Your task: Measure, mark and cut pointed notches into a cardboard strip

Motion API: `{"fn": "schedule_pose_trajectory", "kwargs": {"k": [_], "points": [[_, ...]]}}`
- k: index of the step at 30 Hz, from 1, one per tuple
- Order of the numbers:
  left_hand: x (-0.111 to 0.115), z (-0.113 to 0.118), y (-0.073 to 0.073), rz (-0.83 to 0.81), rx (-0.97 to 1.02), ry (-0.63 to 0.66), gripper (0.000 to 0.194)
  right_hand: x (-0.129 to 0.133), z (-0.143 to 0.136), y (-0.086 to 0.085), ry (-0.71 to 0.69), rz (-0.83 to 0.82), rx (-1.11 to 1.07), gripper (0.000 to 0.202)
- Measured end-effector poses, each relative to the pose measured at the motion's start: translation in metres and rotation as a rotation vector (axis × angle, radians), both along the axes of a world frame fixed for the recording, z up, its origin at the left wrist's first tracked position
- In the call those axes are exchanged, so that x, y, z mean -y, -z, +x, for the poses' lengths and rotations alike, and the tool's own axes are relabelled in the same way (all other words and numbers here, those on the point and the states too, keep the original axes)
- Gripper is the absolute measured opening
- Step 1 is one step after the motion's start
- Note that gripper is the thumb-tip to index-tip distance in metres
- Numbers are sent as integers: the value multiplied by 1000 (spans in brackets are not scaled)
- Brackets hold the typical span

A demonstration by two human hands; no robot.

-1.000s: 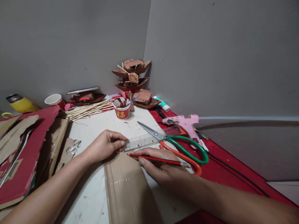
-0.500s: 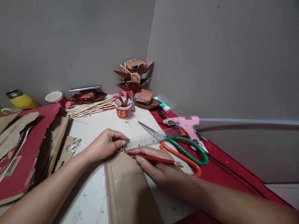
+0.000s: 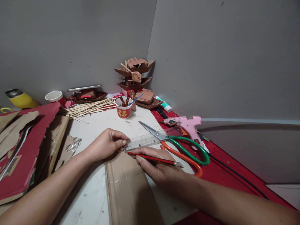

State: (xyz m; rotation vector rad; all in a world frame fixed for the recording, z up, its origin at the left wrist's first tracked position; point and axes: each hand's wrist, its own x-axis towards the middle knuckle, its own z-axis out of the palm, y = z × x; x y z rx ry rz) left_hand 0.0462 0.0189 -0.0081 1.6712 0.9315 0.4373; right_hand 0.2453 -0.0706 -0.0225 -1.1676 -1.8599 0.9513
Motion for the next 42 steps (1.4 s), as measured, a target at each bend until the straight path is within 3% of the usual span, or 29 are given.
{"fn": "schedule_pose_trajectory", "kwargs": {"k": [25,42], "points": [[1,2,0,-37,54,-65,18,-1,-1,7,54,38,-35,23],[2,3,4,-89,96,-115,18,-2,-1,3,44,22,-23,24]]}}
